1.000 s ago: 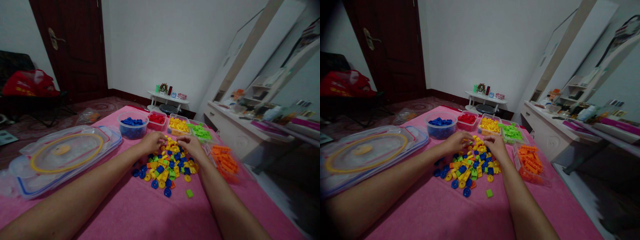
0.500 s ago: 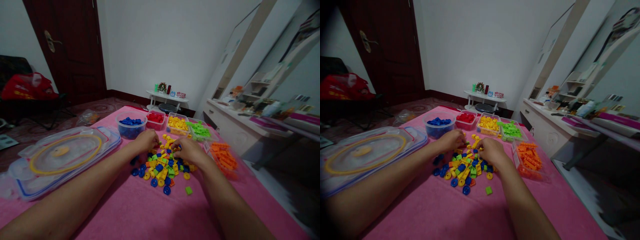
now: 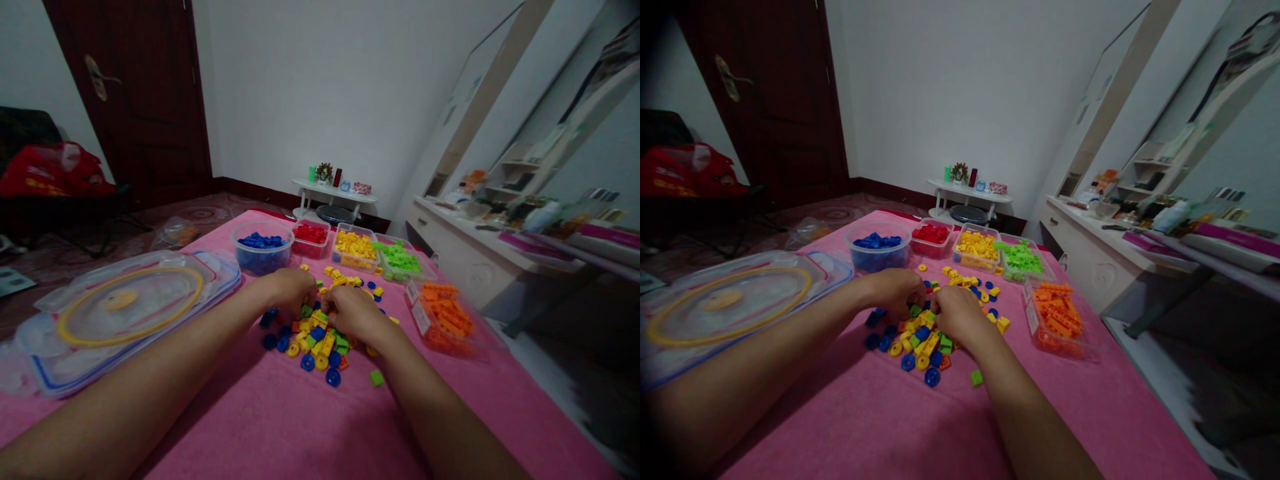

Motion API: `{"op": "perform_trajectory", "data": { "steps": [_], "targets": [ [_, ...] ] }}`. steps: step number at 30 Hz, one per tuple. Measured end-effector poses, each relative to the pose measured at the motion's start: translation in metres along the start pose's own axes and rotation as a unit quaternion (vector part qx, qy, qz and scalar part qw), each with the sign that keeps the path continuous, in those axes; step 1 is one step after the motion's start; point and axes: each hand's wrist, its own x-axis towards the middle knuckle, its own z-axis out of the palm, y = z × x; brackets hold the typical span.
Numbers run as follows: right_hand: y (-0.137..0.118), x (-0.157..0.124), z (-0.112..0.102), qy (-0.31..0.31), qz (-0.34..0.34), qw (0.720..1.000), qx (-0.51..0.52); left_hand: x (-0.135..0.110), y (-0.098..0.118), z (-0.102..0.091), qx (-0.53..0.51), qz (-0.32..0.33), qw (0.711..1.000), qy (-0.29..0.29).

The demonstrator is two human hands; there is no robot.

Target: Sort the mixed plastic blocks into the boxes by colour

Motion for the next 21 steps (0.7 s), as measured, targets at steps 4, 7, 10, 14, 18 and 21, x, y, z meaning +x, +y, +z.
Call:
{"op": "perform_trajectory", "data": {
  "steps": [4,7,10,14,18,21],
  "targets": [
    [0.013,0.006,0.008,0.023,0.006,0.993,0.114,0.0,-0.004,0.0,-0.021,-0.009,1.0,0.002],
    [0.021,0.011,0.01,0.058,0.033,0.969,0.237,0.0,-0.009,0.0,-0.063,0.007,0.998,0.009],
    [0.021,0.015,0.01,0.071,0.059,0.914,0.394,0.002,-0.016,0.001,-0.167,0.033,0.985,0.02],
    [0.015,0.015,0.013,0.087,0.122,0.792,0.591,0.008,-0.024,0.0,-0.332,0.02,0.939,0.091],
    [0.008,0.016,0.017,0.13,0.131,0.649,0.738,0.019,-0.024,0.001,-0.412,0.021,0.869,0.272],
    [0.001,0.017,0.014,0.097,0.12,0.512,0.845,0.024,-0.014,0.006,-0.402,0.044,0.84,0.361]
  ]
}}
